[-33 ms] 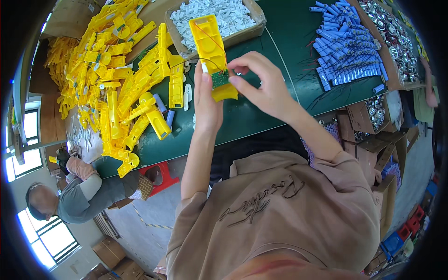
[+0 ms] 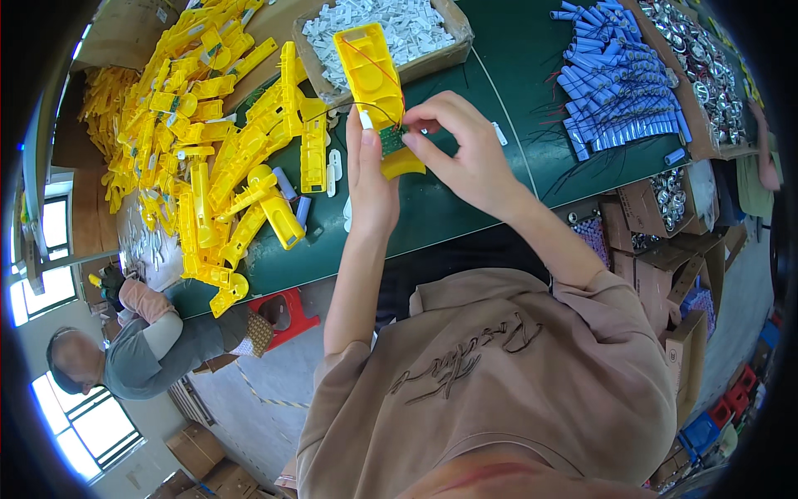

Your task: The person assembles yellow plastic handheld device housings by hand, inserting batteries and small plastic clips into them at a factory workstation.

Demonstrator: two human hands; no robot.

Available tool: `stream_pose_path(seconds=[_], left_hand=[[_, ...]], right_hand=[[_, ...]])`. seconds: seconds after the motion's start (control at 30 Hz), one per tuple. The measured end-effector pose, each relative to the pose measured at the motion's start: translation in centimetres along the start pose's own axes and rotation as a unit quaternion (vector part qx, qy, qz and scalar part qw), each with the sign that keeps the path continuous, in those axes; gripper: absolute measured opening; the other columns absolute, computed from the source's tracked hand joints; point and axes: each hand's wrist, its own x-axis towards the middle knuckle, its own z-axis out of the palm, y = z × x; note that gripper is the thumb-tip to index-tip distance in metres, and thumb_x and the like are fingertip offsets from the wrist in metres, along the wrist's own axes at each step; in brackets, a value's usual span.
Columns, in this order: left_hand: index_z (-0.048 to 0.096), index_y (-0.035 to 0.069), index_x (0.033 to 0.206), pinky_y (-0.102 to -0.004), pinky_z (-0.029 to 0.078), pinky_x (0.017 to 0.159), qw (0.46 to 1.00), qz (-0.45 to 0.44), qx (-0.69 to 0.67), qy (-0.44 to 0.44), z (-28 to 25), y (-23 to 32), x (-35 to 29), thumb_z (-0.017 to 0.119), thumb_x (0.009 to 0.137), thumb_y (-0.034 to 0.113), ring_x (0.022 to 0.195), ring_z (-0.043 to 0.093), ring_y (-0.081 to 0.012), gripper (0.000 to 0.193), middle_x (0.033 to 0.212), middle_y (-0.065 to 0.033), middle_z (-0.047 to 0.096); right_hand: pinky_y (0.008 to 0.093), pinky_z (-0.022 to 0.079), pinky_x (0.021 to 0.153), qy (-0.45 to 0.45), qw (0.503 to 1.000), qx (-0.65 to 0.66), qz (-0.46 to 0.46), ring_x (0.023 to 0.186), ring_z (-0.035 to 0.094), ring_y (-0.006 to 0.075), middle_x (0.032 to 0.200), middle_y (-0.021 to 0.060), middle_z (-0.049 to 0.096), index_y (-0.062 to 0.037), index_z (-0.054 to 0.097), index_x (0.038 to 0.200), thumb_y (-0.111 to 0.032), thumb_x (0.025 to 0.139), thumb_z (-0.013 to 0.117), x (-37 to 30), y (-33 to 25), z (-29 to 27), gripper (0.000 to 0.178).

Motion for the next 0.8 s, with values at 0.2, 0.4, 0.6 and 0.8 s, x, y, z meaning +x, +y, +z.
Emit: stream_pose_path(seconds=[0.2, 0.4, 0.6, 0.8], left_hand=[[0.023, 0.012, 0.141, -0.0370, 0.040, 0.094, 0.999, 0.041, 0.032, 0.015, 0.5, 0.2, -0.1, 0.034, 0.098, 0.035, 0.115, 0.047, -0.0206, 0.049, 0.129, -0.0078, 0.042], [0.022, 0.015, 0.142, -0.0375, 0.040, 0.094, 0.999, 0.043, 0.010, 0.005, 1.3, 0.1, -0.2, 0.034, 0.098, 0.036, 0.115, 0.045, -0.0204, 0.050, 0.129, -0.0079, 0.042], [0.017, 0.004, 0.142, -0.0334, 0.032, 0.100, 0.991, 0.089, 0.080, 0.065, 2.9, 0.4, 0.2, 0.032, 0.098, 0.030, 0.120, 0.039, -0.0208, 0.053, 0.132, -0.0121, 0.037], [0.015, 0.003, 0.142, -0.0336, 0.028, 0.102, 0.949, 0.202, 0.218, 0.102, 3.8, -0.3, 1.2, 0.030, 0.099, 0.029, 0.122, 0.036, -0.0222, 0.053, 0.137, -0.0131, 0.031]], right_hand=[[0.0294, 0.043, 0.068, 0.055, 0.998, -0.017, -0.028, 0.079, 0.054, 0.0206, 0.085, 0.0067, 0.054, -0.0027, 0.060, 0.088, -0.004, 0.075, 0.066, 0.1, 1.3, 1.2, 0.014], [0.0276, 0.043, 0.066, 0.139, 0.988, 0.011, -0.064, 0.081, 0.054, 0.0213, 0.089, 0.0091, 0.052, -0.0024, 0.061, 0.085, 0.000, 0.075, 0.065, 0.2, 1.3, 2.4, 0.010], [0.0293, 0.044, 0.067, 0.225, 0.973, -0.015, -0.058, 0.081, 0.053, 0.0216, 0.089, 0.0098, 0.052, -0.0019, 0.061, 0.086, 0.000, 0.075, 0.064, 0.6, 1.2, 3.6, 0.011], [0.0294, 0.045, 0.069, 0.220, 0.975, -0.003, 0.018, 0.081, 0.054, 0.0212, 0.091, 0.0090, 0.052, -0.0011, 0.060, 0.086, -0.002, 0.078, 0.061, 1.0, 1.5, 4.0, 0.008]])
